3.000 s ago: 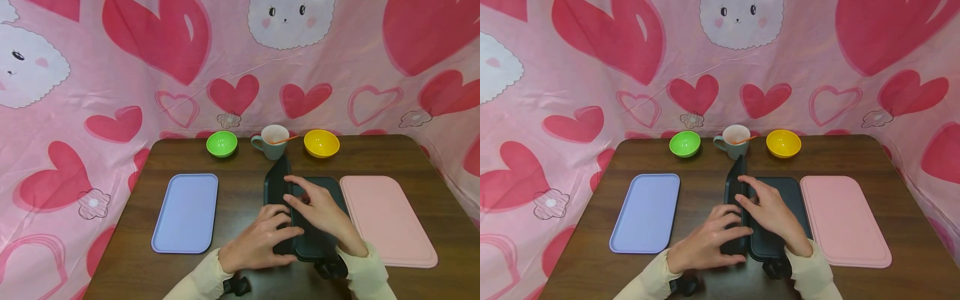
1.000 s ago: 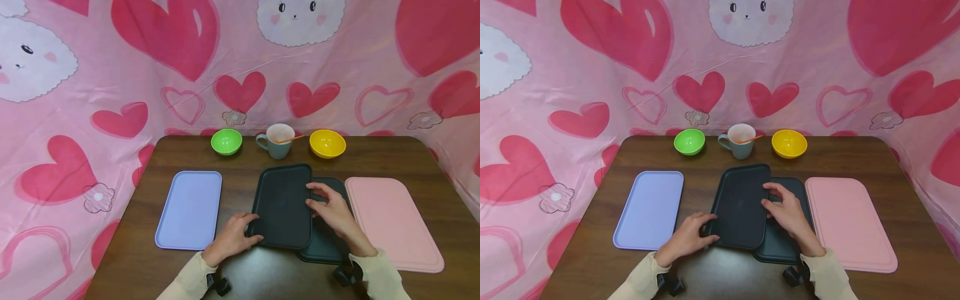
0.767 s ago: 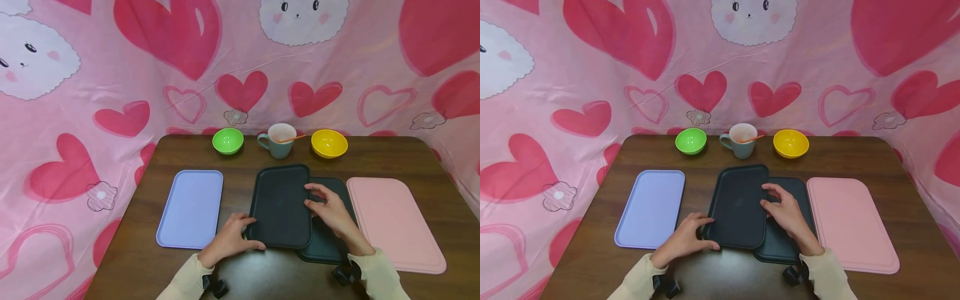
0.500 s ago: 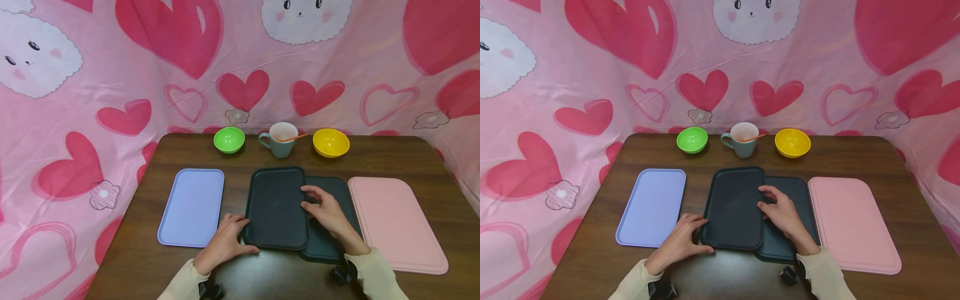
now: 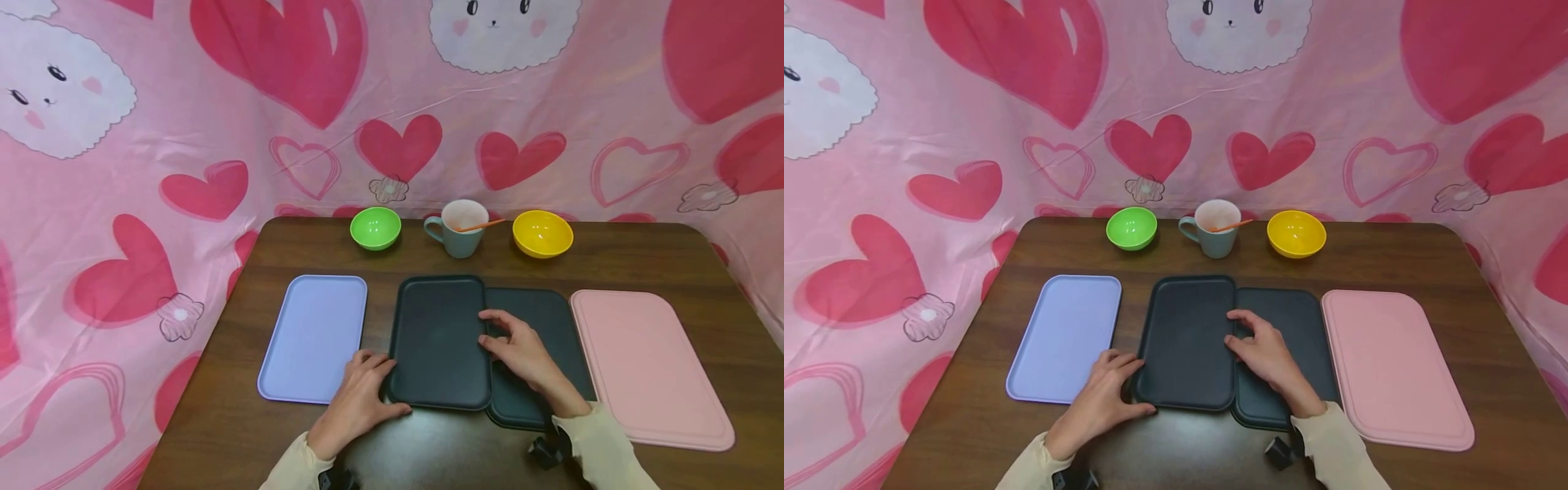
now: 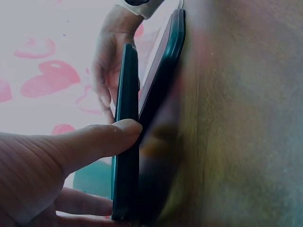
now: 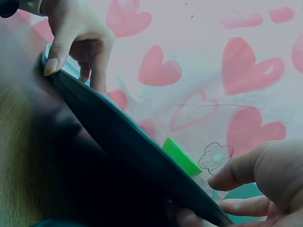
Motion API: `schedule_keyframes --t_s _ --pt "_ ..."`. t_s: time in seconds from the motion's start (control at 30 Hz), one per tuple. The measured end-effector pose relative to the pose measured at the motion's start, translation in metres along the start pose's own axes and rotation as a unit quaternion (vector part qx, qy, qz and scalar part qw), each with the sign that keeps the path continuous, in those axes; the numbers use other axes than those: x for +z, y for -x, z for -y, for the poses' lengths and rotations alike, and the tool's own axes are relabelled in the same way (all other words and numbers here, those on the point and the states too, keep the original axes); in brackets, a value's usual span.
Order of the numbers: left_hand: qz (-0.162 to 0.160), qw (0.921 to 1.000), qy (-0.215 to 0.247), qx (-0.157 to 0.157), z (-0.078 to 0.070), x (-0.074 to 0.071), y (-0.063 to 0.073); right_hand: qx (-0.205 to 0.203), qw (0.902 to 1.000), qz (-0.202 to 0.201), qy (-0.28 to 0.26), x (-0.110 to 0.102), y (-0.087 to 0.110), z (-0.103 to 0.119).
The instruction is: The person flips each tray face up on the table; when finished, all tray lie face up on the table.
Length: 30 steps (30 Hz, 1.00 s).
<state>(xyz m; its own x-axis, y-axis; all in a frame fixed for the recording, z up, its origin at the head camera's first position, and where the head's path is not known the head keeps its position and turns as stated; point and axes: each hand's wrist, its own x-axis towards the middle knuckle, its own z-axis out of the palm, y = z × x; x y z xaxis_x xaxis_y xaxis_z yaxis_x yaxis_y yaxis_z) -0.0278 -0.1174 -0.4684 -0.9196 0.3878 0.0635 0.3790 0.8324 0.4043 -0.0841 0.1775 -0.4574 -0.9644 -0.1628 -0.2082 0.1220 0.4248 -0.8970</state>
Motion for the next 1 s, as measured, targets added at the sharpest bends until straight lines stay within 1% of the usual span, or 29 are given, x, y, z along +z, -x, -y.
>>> schedule_keyframes --t_s 0.1,0.33,0.6,0.9,1.0 --pt "-0.011 0.9998 -0.014 0.006 0.002 -0.001 0.002 0.004 1.0000 0.003 0.008 0.002 0.000 0.001" --pt "-0.049 0.9976 -0.045 0.021 0.006 -0.003 0.007 0.005 0.9996 0.007 0.028 0.009 -0.004 0.002" --pt "-0.058 0.9945 -0.084 0.024 0.008 0.001 0.011 -0.011 0.9992 0.017 0.036 0.014 -0.009 0.002" --pt "-0.073 0.9897 -0.120 0.026 0.010 0.004 0.016 -0.027 0.9954 0.020 0.090 0.022 -0.012 0.000" --pt "-0.075 0.9879 -0.134 0.025 0.012 0.004 0.016 -0.030 0.9950 0.025 0.092 0.025 -0.011 0.002"
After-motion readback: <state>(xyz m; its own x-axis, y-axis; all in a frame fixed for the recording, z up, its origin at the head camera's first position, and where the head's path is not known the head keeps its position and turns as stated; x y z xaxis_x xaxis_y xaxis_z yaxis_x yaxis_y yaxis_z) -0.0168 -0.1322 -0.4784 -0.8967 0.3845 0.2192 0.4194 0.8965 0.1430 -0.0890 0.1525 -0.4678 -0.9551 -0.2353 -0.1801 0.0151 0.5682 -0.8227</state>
